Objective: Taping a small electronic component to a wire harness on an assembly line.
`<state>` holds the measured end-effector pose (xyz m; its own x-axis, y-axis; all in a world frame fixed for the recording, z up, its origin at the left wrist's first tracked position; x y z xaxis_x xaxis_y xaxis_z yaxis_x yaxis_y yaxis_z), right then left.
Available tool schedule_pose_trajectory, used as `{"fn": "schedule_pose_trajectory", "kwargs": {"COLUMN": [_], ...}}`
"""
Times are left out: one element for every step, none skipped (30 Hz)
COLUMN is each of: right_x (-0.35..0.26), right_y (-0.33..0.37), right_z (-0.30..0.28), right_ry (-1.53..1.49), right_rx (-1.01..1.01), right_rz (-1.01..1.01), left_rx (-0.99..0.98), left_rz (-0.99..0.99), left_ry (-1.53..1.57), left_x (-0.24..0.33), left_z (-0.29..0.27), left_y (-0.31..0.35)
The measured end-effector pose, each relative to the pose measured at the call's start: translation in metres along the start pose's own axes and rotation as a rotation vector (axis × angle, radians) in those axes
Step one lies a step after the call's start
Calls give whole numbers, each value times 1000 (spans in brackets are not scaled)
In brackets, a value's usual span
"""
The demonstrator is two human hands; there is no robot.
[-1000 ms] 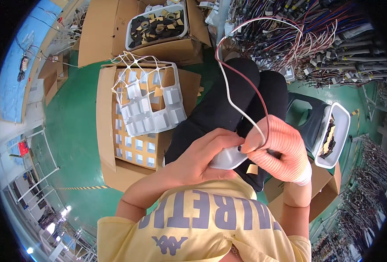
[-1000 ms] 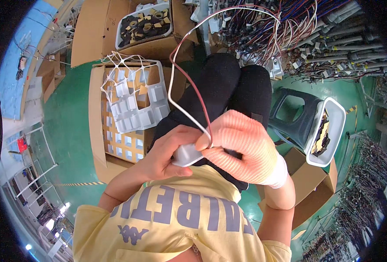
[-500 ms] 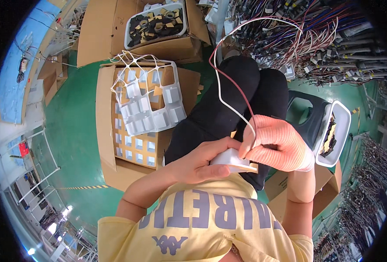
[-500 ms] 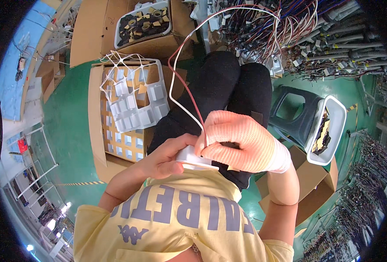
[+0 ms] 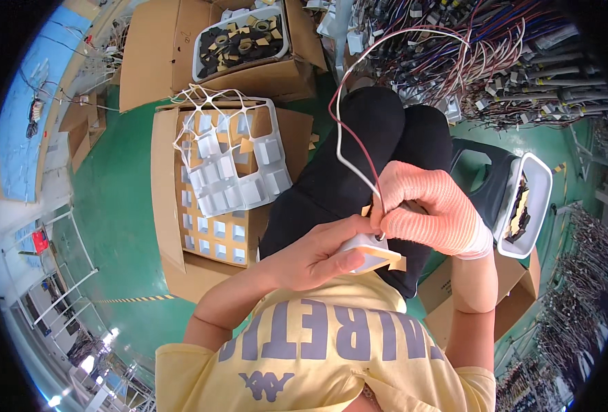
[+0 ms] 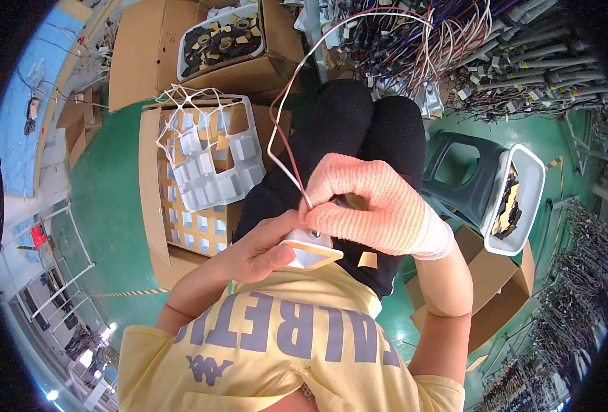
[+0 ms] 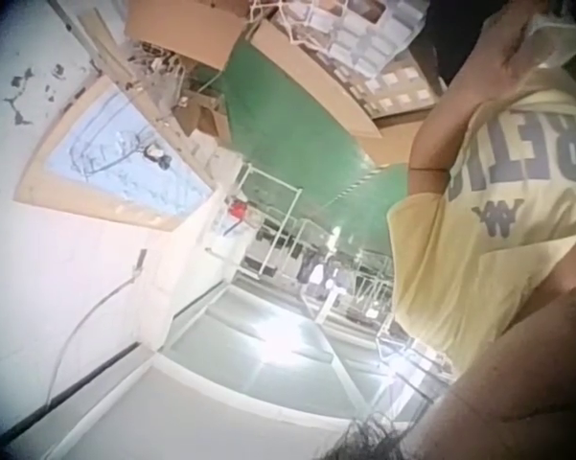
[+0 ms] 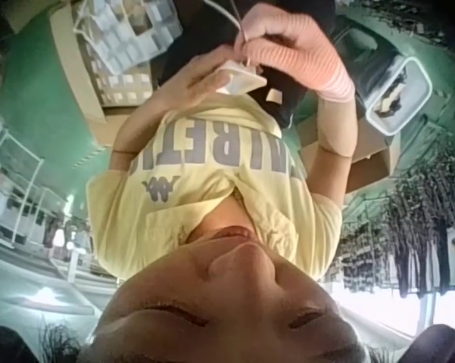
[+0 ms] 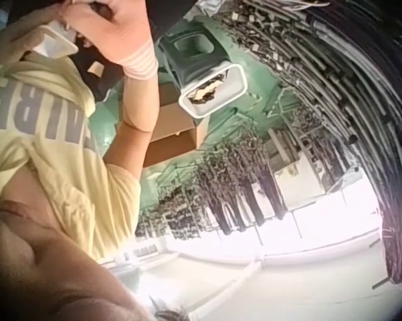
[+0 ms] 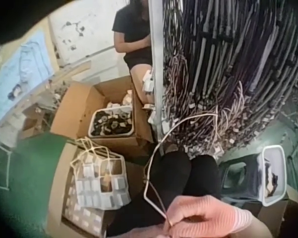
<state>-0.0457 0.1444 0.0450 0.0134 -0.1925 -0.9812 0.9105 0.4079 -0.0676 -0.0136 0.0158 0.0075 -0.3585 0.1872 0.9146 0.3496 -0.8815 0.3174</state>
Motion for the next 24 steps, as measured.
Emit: {"fn": "schedule_pose_trajectory", "kwargs": {"right_x": [2,4,6,6,5,9,4,1,2,-6,-16,-33,-50,-52,-44,-37,-29,-25,-21,-17,-16,-15,-13,-12], "right_y": [1,3,3,3,4,11,11,11,13,20,28,32,38,42,47,47,46,45,47,48,49,50,51,51], "right_z": [-1,-3,-4,-1,3,6,5,-1,-8,-16,-23,-17,-6,9,20,24,28,32,36,36,36,36,35,35], "right_ry": [-15,-29,-29,59,148,69,72,83,94,235,395,580,764,787,950,1043,1133,1196,1203,1194,1184,1184,1185,1185], "right_rx": [49,99,103,47,-10,33,37,132,227,401,530,541,547,600,636,649,660,706,748,774,798,805,811,817], "right_rz": [45,90,91,30,-34,45,43,118,192,117,83,-34,-154,-68,-3,9,20,18,-24,-33,-43,-43,-60,-78], "left_rx": [15,28,24,8,-9,-13,49,114,112,134,169,181,177,271,359,382,372,446,521,546,540,537,538,584], "left_rz": [67,135,134,99,66,66,62,56,55,55,60,74,76,107,140,230,230,266,302,316,315,320,326,383], "left_ry": [14,27,28,127,223,221,232,247,248,341,431,436,436,359,282,169,165,155,145,141,138,60,-18,-57], "left_x": [2,6,5,2,-1,-1,-3,-5,-7,-11,-15,-15,-14,-12,-7,1,0,-2,-3,-2,-2,-2,-3,-3], "left_z": [0,-1,-1,0,2,4,2,-1,1,0,-3,-5,-1,-2,-3,0,5,6,8,13,13,15,15,13], "left_y": [0,0,1,1,2,1,-1,-2,-3,-4,-4,-9,-13,-17,-19,-21,-25,-27,-28,-30,-30,-28,-28,-28]}}
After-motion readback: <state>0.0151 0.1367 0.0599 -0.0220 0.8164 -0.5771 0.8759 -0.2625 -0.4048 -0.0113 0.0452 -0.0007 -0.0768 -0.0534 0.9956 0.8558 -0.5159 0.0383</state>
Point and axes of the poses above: each hand's wrist, its own y-axis away from the middle knuckle, its own z-axis out of the palm, x = y × z, the point moved 7 cm from there along -y, towards the middle knuckle, and after that the axes turned 8 degrees about -z, right-handed, at the moved point
